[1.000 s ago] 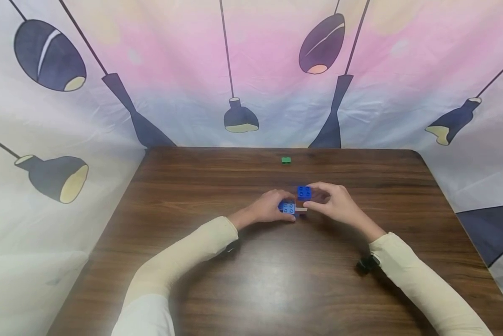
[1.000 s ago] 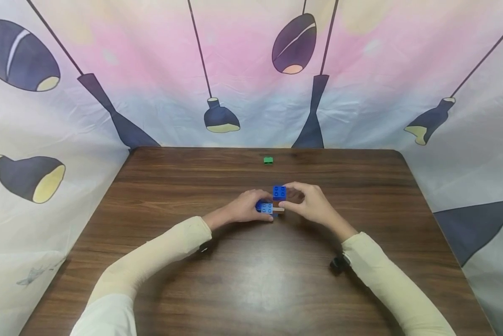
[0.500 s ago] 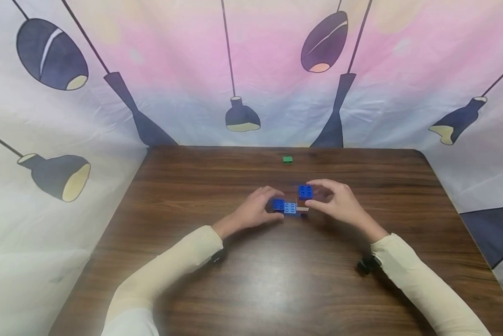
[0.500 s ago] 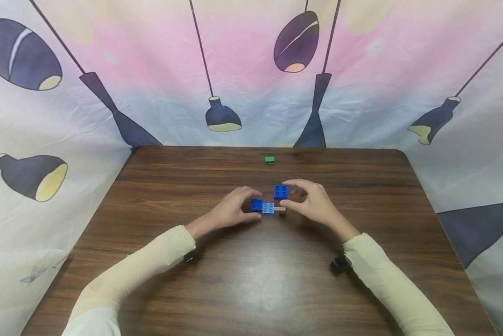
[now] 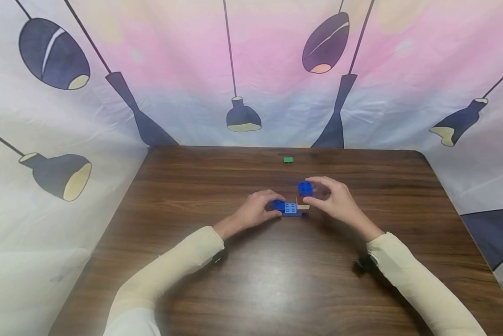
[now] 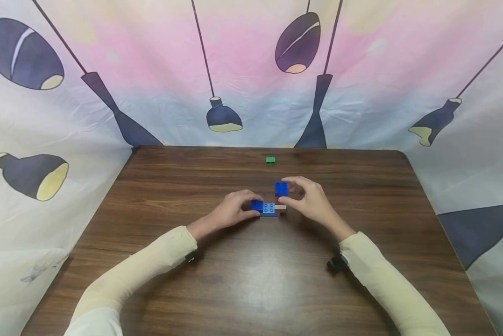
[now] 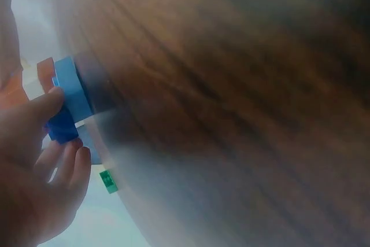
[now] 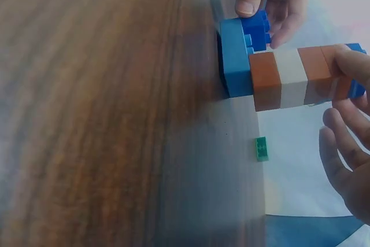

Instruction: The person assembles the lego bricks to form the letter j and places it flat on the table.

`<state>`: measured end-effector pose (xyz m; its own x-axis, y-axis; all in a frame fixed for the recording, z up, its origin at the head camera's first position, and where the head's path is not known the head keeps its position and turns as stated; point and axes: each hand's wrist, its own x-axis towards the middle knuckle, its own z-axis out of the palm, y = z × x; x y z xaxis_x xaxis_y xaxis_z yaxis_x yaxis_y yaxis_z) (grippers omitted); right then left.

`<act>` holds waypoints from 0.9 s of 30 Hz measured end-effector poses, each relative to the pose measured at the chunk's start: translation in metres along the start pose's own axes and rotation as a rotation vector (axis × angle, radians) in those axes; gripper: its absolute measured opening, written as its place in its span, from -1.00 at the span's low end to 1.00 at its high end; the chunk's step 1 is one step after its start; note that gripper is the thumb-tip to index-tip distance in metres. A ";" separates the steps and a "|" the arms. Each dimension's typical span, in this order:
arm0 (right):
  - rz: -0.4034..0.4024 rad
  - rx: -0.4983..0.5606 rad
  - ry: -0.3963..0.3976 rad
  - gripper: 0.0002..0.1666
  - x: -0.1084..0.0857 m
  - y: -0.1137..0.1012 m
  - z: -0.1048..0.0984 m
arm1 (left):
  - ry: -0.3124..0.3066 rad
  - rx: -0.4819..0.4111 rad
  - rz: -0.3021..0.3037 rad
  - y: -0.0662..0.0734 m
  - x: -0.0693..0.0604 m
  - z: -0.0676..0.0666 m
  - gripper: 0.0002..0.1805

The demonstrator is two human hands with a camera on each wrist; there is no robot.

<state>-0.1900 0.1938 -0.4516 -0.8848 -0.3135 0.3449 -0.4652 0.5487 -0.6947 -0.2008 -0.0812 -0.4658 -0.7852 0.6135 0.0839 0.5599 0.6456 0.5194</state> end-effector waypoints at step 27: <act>0.152 -0.020 -0.009 -0.33 0.036 0.017 0.006 | 0.004 -0.074 -0.031 -0.011 0.014 -0.006 -0.61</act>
<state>-0.2294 0.1873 -0.4544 -0.9446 -0.2328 0.2312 -0.3268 0.6054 -0.7257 -0.2199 -0.0822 -0.4649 -0.8031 0.5917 0.0704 0.5143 0.6288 0.5832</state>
